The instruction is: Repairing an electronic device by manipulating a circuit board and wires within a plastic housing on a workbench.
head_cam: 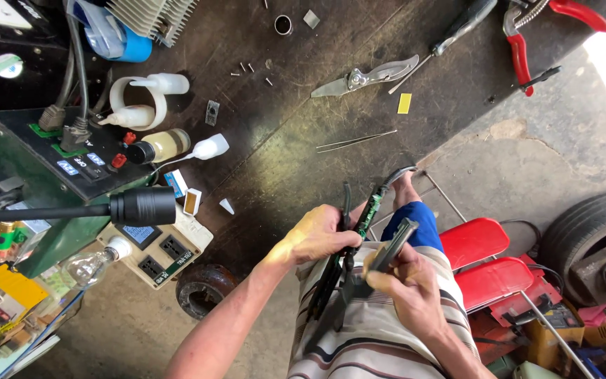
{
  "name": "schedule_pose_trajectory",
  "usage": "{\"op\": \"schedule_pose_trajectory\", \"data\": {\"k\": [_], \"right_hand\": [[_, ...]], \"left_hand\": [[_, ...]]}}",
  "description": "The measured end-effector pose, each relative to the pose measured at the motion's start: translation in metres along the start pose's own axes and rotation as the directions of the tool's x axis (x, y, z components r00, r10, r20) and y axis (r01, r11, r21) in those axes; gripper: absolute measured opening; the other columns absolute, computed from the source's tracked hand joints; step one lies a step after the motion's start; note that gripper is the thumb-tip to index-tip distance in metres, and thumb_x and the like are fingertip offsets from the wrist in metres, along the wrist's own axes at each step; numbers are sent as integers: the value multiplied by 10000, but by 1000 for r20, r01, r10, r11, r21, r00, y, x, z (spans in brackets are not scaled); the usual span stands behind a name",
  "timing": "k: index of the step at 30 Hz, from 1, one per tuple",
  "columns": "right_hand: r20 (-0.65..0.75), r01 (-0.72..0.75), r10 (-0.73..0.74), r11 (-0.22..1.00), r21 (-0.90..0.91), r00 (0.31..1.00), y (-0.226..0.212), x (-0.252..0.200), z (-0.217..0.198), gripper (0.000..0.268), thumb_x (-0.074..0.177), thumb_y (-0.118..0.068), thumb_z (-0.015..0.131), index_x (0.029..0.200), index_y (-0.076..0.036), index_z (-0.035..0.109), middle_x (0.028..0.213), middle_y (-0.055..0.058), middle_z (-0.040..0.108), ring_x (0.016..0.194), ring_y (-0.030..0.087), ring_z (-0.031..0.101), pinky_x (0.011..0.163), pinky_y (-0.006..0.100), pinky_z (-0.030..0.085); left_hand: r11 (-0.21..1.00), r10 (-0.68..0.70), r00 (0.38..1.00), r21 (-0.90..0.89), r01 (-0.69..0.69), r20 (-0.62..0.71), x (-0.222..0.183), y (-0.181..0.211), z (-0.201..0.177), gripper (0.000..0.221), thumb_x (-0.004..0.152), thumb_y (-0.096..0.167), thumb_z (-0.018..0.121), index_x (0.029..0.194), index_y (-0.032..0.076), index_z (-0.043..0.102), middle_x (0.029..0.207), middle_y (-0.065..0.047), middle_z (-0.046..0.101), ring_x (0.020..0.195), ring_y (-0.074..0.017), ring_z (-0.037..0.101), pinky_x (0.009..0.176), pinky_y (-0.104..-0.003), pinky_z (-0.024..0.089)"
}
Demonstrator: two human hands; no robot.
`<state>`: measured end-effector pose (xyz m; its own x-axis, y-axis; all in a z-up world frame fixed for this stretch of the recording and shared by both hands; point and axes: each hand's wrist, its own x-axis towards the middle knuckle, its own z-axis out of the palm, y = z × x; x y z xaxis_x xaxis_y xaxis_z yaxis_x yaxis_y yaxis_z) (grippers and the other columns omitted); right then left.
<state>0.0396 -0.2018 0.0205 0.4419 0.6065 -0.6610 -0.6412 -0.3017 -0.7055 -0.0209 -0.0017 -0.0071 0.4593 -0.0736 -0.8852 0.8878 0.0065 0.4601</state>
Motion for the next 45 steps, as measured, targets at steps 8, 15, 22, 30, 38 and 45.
{"op": "schedule_pose_trajectory", "data": {"k": [8, 15, 22, 30, 38, 45], "right_hand": [[-499, 104, -72, 994, 37, 864, -37, 65, -34, 160, 780, -198, 659, 904, -97, 661, 597, 37, 473, 350, 110, 440, 293, 241, 333], [-461, 299, -255, 954, 24, 850, -74, 155, -58, 186, 834, 34, 745, 1011, 34, 690, 735, 143, 592, 570, 216, 638, 491, 314, 548], [-505, 349, -350, 932, -101, 789, -71, 205, -76, 343, 820, 1, 788, 1149, 27, 696, 765, 134, 687, 531, 169, 679, 438, 216, 538], [-633, 432, -305, 900, 52, 711, -79, 221, -76, 468, 922, -177, 841, 1264, 21, 588, 971, 139, 743, 715, 160, 748, 645, 278, 736], [-293, 546, -687, 715, -437, 664, -73, 215, -75, 429, 935, -8, 738, 1329, 22, 571, 1216, 150, 631, 1085, 214, 648, 1001, 302, 564], [-527, 445, -574, 819, -362, 627, -70, 149, -67, 95, 1026, -29, 822, 1093, -60, 762, 863, 42, 602, 787, 73, 522, 700, 227, 473]], "left_hand": [[854, 23, 999, -521, 1, 40, 23, -43, 17, 254, 703, 149, 776, 914, 9, 758, 727, -115, 707, 656, -196, 718, 566, -259, 588], [851, -46, 999, -525, 25, -26, 14, -28, 19, 357, 677, 174, 812, 976, -16, 770, 782, -165, 682, 747, -250, 692, 625, -342, 599], [802, -12, 1000, -598, 12, 4, 23, -47, 18, 322, 703, 120, 803, 994, -16, 781, 752, -144, 702, 684, -221, 718, 566, -302, 604], [791, 10, 998, -610, -45, -60, 27, -40, 4, 297, 706, 84, 798, 985, -13, 766, 748, -109, 699, 686, -190, 702, 562, -294, 594], [855, 11, 998, -518, 22, 61, 13, -9, -12, 177, 831, 118, 635, 982, 45, 692, 840, -154, 776, 783, -183, 685, 722, -303, 516], [716, 17, 992, -691, -99, -125, 22, -34, 15, 280, 736, 29, 806, 994, -45, 728, 740, -108, 692, 681, -192, 717, 580, -307, 616]]}}
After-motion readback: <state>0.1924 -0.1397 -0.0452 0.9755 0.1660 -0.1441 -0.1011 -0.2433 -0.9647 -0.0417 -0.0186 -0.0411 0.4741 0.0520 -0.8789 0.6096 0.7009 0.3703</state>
